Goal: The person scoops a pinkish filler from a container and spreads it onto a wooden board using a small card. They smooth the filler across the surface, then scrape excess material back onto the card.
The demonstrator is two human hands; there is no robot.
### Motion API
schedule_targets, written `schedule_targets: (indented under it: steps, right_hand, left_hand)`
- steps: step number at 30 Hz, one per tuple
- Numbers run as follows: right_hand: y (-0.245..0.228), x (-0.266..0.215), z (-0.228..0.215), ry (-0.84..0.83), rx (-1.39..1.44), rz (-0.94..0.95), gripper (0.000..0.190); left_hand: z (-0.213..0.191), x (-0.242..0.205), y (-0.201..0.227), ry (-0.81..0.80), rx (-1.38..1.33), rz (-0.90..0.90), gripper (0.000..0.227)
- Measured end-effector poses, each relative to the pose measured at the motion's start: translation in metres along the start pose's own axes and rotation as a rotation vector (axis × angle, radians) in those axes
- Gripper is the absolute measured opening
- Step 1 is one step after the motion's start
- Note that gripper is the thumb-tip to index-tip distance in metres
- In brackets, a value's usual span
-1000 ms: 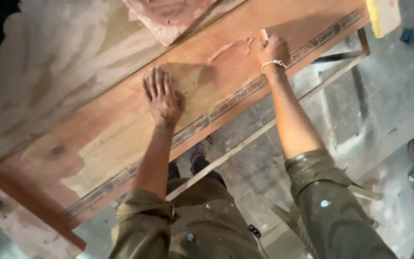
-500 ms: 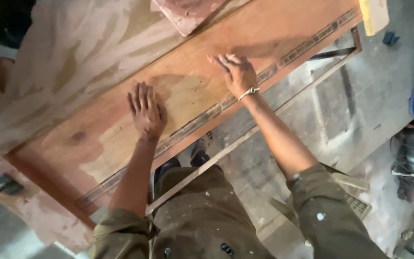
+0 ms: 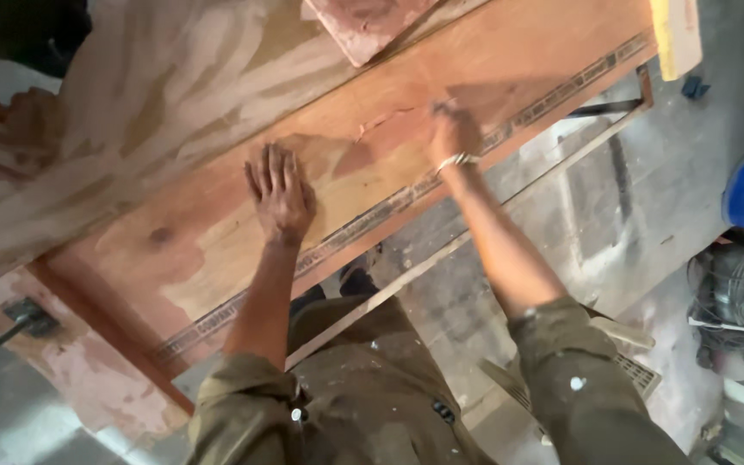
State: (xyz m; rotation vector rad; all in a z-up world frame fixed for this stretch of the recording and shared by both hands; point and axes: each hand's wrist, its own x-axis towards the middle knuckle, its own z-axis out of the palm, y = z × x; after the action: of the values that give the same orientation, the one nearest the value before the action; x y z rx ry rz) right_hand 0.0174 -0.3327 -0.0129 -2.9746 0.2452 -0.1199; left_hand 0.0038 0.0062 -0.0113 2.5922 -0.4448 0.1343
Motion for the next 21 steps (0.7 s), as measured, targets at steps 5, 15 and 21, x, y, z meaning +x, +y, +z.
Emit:
schedule_targets:
  steps: [5, 15, 21]
  right_hand:
    - [-0.05, 0.0, 0.04, -0.038, 0.156, 0.256, 0.018]
    - [-0.117, 0.008, -0.047, -0.242, 0.67, -0.179, 0.024]
    - [0.021, 0.179, 0.003, 0.291, 0.285, -0.352, 0.048]
  left_hand:
    - [-0.001, -0.001, -0.001, -0.008, -0.004, -0.024, 0.052]
    - [0.001, -0.001, -0.002, 0.164, 0.001, -0.054, 0.051]
    - [0.0, 0.002, 0.004, 0.093, 0.043, -0.09, 0.058]
